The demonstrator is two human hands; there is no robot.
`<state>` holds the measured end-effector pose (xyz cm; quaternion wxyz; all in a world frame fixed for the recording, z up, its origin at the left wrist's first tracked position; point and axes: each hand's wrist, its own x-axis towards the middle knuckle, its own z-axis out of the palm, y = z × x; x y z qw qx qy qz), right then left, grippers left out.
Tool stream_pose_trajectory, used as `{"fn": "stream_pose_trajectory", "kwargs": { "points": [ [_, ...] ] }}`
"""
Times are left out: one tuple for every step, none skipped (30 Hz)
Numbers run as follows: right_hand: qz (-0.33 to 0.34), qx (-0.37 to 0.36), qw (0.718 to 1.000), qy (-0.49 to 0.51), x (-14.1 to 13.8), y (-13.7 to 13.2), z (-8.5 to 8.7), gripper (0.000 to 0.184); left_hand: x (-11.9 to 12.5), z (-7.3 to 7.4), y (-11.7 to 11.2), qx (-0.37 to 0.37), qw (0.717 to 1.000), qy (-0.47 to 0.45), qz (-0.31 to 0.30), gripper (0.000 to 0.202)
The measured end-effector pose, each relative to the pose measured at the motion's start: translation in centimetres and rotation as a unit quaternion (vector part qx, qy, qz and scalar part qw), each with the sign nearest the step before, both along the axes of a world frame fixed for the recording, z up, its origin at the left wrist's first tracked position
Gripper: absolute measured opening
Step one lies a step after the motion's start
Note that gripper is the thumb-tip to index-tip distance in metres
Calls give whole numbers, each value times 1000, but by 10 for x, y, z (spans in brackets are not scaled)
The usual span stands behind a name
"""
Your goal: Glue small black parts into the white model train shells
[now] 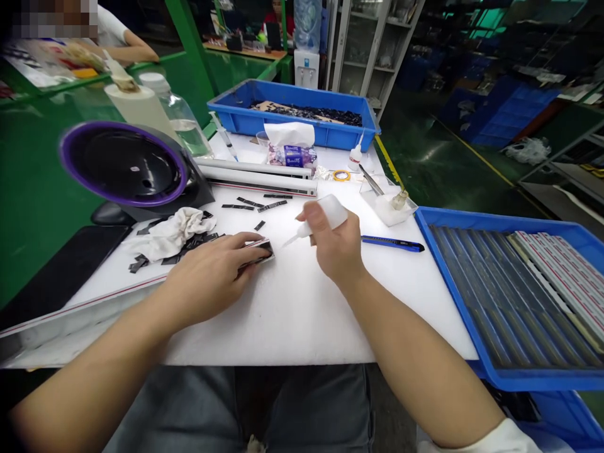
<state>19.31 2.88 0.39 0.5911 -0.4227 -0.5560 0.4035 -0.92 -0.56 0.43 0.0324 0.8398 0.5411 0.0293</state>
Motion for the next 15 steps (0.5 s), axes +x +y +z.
{"fn": "stream_pose_trajectory", "kwargs": {
  "points": [
    [-14, 33, 998, -42, -2, -4, -2, 50, 0, 0, 0, 3, 1000, -1, -1, 37],
    [-21, 60, 995, -79, -4, -8, -5, 50, 1, -1, 0, 7, 1000, -1, -2, 37],
    [-25, 81, 991, -107, -5, -10, -6, 51, 1, -1, 0, 11, 1000, -2, -1, 37],
    [-27, 96, 987, -129, -6, -12, -8, 51, 1, -2, 0, 17, 1000, -3, 2, 36],
    [-27, 106, 983, -146, -7, -13, -9, 50, 1, -3, 0, 22, 1000, -5, 5, 36],
    [-27, 114, 980, -159, -8, -13, -10, 49, 1, -4, 0, 25, 1000, -6, 7, 36],
    [-27, 120, 978, -168, -8, -12, -10, 48, 1, -4, 0, 28, 1000, -6, 8, 36],
    [-26, 124, 976, -175, -8, -11, -11, 47, 1, -5, -1, 28, 1000, -6, 9, 36],
    [-25, 127, 975, -180, -9, -10, -11, 46, 2, -5, -1, 28, 1000, -6, 10, 37],
    [-25, 131, 974, -184, -9, -9, -12, 45, 2, -5, -1, 27, 1000, -6, 12, 38],
    [-25, 137, 973, -185, -9, -7, -12, 45, 2, -5, -1, 27, 1000, -6, 14, 39],
    [-25, 145, 972, -185, -10, -6, -13, 45, 3, -4, -2, 28, 999, -6, 15, 39],
    [-26, 155, 970, -185, -10, -6, -13, 45, 3, -4, -2, 29, 999, -6, 16, 39],
    [-26, 165, 969, -184, -11, -5, -14, 45, 4, -3, -3, 30, 999, -5, 16, 39],
    [-27, 174, 967, -183, -11, -5, -14, 45, 4, -3, -3, 32, 999, -4, 15, 39]
  ]
}}
